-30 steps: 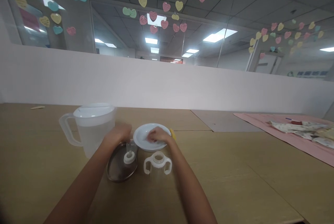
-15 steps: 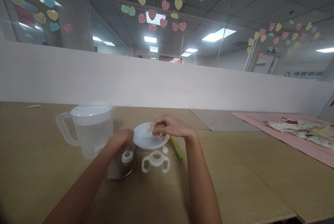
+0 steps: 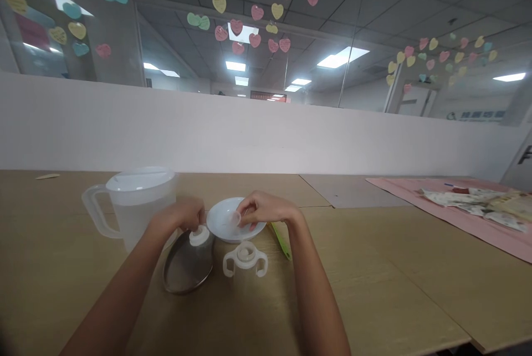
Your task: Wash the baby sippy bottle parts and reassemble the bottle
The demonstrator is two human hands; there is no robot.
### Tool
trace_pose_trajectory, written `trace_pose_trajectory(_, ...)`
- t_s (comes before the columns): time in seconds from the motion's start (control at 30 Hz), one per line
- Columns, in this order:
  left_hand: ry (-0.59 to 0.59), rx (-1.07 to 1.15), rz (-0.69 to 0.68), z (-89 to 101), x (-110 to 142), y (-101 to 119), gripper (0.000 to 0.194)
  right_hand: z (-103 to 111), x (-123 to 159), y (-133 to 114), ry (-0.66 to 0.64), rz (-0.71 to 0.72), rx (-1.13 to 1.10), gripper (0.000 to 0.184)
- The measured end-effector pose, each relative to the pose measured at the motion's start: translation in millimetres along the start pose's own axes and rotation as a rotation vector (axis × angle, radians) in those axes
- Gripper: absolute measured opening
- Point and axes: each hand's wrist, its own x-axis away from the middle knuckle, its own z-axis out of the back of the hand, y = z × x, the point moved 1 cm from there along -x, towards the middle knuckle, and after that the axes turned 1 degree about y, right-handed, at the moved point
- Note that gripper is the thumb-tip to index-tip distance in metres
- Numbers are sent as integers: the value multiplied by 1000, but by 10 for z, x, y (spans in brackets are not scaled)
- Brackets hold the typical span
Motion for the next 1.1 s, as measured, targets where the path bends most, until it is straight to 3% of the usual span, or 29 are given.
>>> trace_pose_trajectory(0.17, 237, 116, -275, 188, 231, 46, 25, 51, -66, 146, -4, -147, 134, 20)
trace_pose_trajectory(0.33, 447, 131, -453, 288, 372, 257, 28, 14, -37, -11, 197, -7, 116, 48)
trace_pose_trajectory(0.47, 600, 57, -408, 306, 405, 420, 31, -125, -69, -165, 255, 163, 237, 64)
trace_pose_trajectory(0.63, 744, -45, -358, 217, 389, 564, 26, -278, -268, -159, 569, 253, 331, 35)
trace_pose_trajectory(0.7, 827, -34, -363, 198, 381, 578, 24, -305, -312, -160, 652, 290, 277, 34)
trace_pose_trajectory(0.87, 1000, 314, -445, 259, 402, 505, 25, -314, -268, -264, 658, 384, 11, 51)
trace_pose_trajectory(0.97, 1005, 512, -511, 303, 433, 456, 29, -313, -234, -309, 622, 428, -74, 54)
trace_pose_trajectory(1.1, 979, 459, -527, 321, 481, 465, 29, -307, -273, -261, 673, 479, 13, 47)
